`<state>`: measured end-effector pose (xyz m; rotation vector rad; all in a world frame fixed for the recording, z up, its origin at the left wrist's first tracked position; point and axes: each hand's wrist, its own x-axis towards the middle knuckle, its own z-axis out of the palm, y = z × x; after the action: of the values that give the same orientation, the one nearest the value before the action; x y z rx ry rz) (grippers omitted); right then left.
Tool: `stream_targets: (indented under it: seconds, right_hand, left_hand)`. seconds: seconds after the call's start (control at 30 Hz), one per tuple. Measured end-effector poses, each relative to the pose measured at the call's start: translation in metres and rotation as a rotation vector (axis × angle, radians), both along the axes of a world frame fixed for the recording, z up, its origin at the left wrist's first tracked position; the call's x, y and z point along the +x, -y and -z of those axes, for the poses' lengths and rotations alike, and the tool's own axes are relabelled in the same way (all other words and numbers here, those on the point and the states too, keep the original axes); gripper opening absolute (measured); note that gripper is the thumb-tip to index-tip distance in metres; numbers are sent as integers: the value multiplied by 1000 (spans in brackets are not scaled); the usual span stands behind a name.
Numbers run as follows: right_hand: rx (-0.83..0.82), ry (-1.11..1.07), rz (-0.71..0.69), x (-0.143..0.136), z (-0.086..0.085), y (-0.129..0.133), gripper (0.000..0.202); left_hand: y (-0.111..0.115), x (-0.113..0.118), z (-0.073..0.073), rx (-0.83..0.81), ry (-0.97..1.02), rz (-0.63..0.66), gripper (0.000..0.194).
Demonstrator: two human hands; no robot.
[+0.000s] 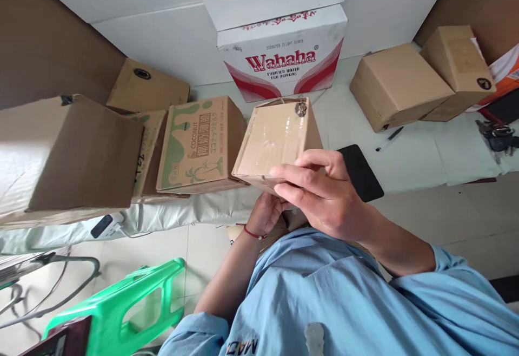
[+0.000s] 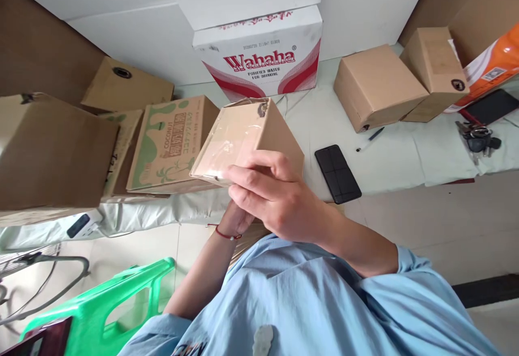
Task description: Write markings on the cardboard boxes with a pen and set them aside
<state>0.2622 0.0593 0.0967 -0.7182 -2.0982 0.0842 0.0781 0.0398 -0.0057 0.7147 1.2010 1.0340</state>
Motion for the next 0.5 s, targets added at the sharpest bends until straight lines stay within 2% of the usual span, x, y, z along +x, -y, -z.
stream_targets:
  seconds: [0.1,0.17,0.23,0.3,0.33,0.4,0.47,0.5]
  right_hand:
    - [8,-127,41,17,10,4,28]
    - [-14,-195,40,30,15,7,30]
    - [-63,-232,30,41,20,10,32]
    - [-132,-257,-32,49,24,14,30]
    - [-162,-270,-83,51,26,15,28]
    - [-213,-285,-188,52,26,18,26]
    - [-244,-303,-250,53,24,20,26]
    - [-259,-316,-252,54,22,20,26]
  left_hand:
    - [6,-5,-2,-41,-17,64,50]
    - [14,-11,-8,-59,-52,132,58]
    - [24,-17,-18,-39,-170,189,56]
    - [33,-20,-29,77,-393,159,47]
    - [35,-20,-34,185,-518,91,43]
    - [37,-18,-45,505,-700,-171,33]
    - [33,-14,-54,905,-770,-476,37]
    - [30,-13,-58,1087,-806,-564,41]
